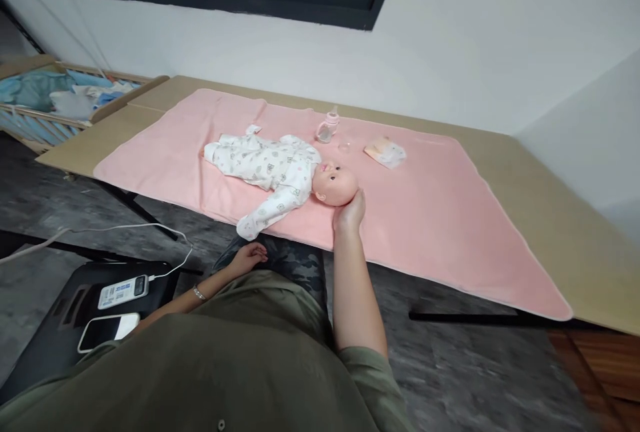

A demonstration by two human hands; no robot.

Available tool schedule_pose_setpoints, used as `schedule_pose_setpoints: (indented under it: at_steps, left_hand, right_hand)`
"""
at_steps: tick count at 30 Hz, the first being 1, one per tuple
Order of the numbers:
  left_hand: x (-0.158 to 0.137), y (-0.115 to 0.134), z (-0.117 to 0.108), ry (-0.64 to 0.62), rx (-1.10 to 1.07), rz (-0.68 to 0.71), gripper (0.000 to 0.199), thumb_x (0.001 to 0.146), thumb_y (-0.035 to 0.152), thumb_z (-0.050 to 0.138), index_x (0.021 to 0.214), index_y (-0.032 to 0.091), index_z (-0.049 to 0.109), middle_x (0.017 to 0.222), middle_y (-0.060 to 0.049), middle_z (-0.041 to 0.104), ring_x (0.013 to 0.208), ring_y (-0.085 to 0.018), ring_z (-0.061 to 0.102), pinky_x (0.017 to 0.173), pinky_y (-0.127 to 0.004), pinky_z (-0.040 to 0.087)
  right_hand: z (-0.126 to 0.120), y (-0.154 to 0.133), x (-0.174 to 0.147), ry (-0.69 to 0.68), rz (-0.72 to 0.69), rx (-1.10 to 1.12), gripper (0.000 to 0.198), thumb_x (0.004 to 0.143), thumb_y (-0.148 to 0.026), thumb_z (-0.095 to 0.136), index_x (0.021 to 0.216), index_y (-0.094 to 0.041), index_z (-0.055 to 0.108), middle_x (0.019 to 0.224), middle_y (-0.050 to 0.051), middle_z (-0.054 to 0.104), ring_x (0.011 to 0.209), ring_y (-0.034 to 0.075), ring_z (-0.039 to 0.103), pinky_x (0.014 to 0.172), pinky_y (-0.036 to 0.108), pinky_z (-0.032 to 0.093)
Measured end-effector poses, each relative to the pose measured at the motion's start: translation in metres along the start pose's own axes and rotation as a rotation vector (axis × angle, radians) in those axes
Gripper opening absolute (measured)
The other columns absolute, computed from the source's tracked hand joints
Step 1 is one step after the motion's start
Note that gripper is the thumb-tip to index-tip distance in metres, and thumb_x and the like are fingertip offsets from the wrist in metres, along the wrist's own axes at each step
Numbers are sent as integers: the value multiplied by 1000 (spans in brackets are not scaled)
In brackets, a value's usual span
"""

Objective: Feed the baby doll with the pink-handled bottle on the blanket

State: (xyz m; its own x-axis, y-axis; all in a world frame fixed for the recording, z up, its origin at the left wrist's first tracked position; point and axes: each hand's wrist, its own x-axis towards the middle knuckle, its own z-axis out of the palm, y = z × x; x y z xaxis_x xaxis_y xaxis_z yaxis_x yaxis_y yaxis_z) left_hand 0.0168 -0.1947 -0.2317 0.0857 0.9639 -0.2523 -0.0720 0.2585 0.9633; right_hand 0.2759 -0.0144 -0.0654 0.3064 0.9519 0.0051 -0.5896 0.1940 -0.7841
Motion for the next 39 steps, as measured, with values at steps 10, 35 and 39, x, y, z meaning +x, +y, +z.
schedule_pose_setpoints:
  at_steps: [10, 35, 39]
  left_hand:
    - [-6, -15, 3, 4, 104, -10, 19, 104, 31, 77, 100, 14, 71, 91, -1, 72, 83, -17, 72, 80, -35, 63]
    - [-7, -5, -6, -12, 78, 21, 20, 103, 31, 77, 96, 14, 70, 87, 0, 72, 81, -17, 72, 80, -35, 63]
    - [-8, -2, -7, -10, 104, 28, 18, 101, 29, 79, 96, 14, 70, 88, 0, 71, 84, -17, 72, 82, -36, 62]
  right_hand:
    - [0, -2, -16, -19, -34, -32, 57, 105, -36, 31, 133, -10, 74, 139, 15, 73, 130, 24, 74, 124, 46, 55]
    - [6, -22, -24, -22, 40, -21, 50, 100, -34, 48, 133, -7, 74, 131, 14, 78, 121, 20, 77, 112, 35, 61]
    - [9, -24, -26, -12, 40, -17, 49, 98, -32, 49, 132, -8, 75, 130, 13, 79, 119, 20, 77, 110, 35, 63]
